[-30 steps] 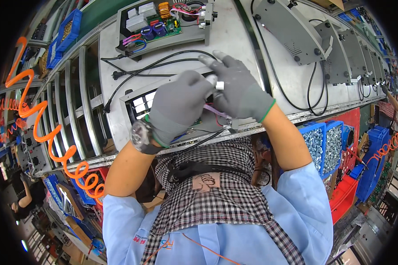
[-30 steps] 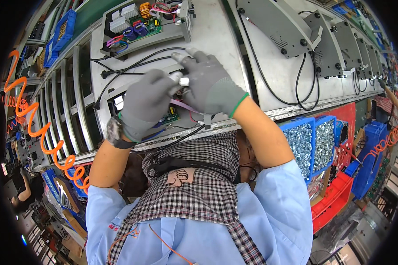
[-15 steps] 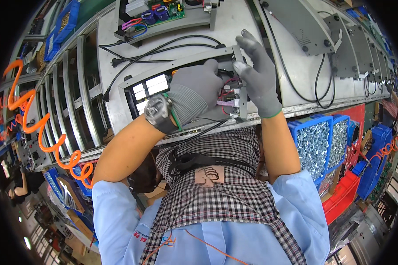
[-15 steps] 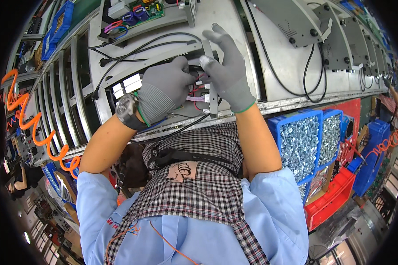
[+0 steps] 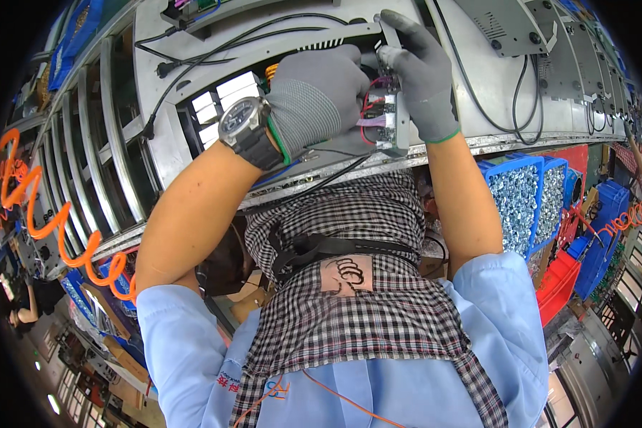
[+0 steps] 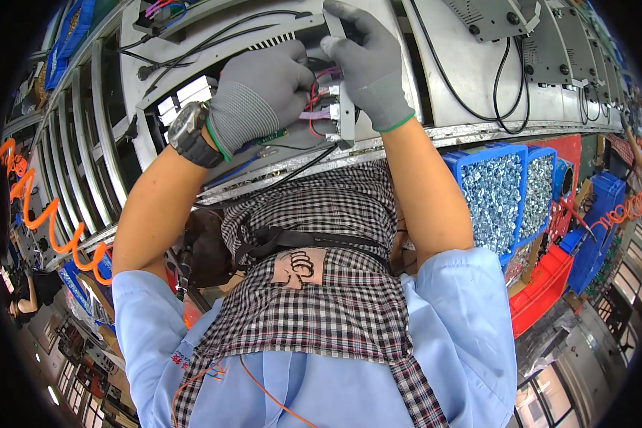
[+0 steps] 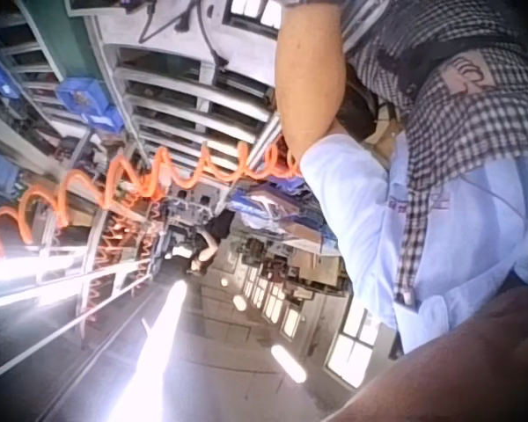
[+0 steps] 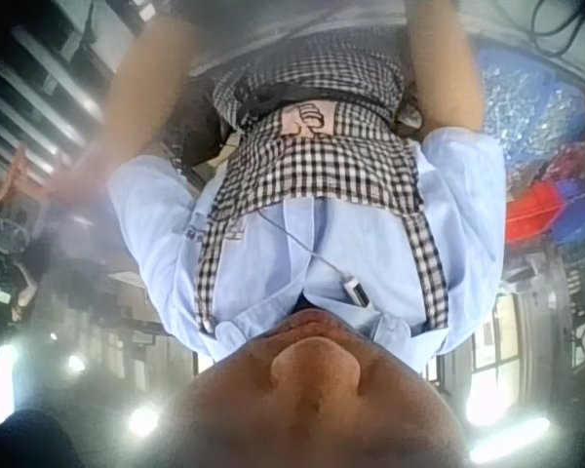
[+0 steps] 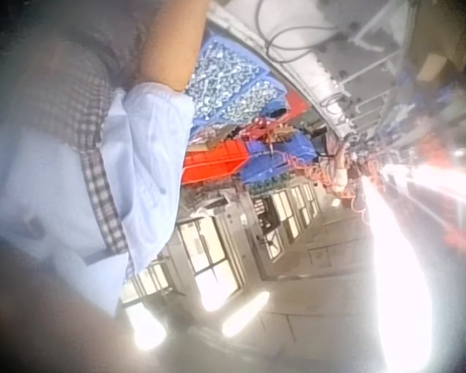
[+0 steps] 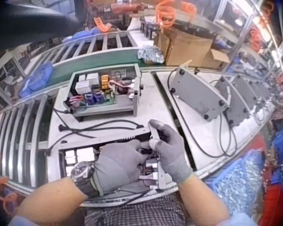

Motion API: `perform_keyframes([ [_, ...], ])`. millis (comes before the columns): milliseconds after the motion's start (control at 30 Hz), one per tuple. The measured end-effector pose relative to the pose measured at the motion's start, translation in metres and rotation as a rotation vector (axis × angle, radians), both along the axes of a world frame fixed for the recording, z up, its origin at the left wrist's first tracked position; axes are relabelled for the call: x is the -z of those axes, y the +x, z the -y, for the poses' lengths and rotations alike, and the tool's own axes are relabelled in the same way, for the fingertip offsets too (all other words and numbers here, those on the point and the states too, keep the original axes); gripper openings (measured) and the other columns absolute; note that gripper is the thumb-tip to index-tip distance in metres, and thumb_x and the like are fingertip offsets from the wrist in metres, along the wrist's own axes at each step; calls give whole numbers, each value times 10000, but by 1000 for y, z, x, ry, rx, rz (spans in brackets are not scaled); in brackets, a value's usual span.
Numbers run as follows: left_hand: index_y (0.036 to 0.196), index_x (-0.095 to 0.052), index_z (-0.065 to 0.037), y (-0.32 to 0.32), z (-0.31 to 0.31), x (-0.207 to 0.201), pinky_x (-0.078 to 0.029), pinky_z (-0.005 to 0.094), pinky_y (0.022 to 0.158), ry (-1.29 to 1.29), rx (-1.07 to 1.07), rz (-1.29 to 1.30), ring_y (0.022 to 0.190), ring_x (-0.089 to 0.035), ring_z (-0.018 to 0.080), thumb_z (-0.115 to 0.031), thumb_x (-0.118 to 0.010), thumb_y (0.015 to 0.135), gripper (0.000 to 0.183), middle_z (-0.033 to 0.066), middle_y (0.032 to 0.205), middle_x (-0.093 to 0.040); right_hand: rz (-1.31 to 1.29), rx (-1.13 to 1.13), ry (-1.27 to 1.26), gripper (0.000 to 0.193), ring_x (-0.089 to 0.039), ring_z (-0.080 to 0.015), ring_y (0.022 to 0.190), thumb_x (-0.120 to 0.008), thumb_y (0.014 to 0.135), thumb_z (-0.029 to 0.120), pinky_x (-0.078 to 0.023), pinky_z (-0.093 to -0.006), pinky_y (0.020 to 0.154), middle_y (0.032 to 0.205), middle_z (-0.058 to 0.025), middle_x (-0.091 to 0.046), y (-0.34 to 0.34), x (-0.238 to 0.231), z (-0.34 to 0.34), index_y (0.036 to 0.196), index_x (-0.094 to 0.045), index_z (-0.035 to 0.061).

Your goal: The person assembles an electronic device on a factory line. They use a pneumatic screwdriver to fasten screws into a metal casing, then connect internal wires and components, and finally secure the casing cover.

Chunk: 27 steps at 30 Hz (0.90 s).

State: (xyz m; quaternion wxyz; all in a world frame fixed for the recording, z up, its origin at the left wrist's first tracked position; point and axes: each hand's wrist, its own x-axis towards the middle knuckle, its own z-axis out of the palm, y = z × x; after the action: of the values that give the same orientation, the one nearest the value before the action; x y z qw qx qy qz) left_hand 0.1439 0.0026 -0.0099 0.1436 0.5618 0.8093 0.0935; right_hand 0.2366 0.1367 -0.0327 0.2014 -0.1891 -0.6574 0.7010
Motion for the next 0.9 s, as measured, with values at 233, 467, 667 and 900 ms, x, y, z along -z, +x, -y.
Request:
perform_keyframes([
  [233, 890, -731, -141, -2, -1, 2, -520, 358, 710, 58, 44, 2, 822, -639, 230, -178, -634, 770, 159, 43, 928, -589, -16, 33, -79, 493, -644, -176, 925, -545, 811, 12, -515, -275, 830, 1114, -148, -619, -1, 6, -3, 1293, -486, -71],
  [467, 850, -713, -114, 3, -5, 17, -528, 372, 676, 160, 87, -40, 797, -641, 250, -177, -648, 767, 123, 45, 917, -594, -17, 123, 142, 361, -618, -162, 995, -592, 801, 24, -504, -260, 856, 1176, -139, -626, -2, 11, -1, 1153, -612, -55],
  [667, 939, -689, -116, -6, 12, -11, -529, 391, 704, 98, 69, -224, 831, -641, 285, -154, -638, 798, 154, 65, 1010, -616, -114, 272, 154, 263, -662, -174, 896, -716, 696, 61, -543, -273, 778, 1122, -146, -667, -13, 18, 6, 925, -681, -64],
  [900, 1077, -612, -31, 37, 156, -10, -513, 282, 600, 1031, -657, 55, 717, -630, 158, -66, -596, 865, 216, 88, 970, -624, -59, 389, 158, 140, -655, -161, 839, -690, 735, -13, -538, -251, 728, 1013, -157, -688, -35, 8, -2, 860, -678, -74],
])
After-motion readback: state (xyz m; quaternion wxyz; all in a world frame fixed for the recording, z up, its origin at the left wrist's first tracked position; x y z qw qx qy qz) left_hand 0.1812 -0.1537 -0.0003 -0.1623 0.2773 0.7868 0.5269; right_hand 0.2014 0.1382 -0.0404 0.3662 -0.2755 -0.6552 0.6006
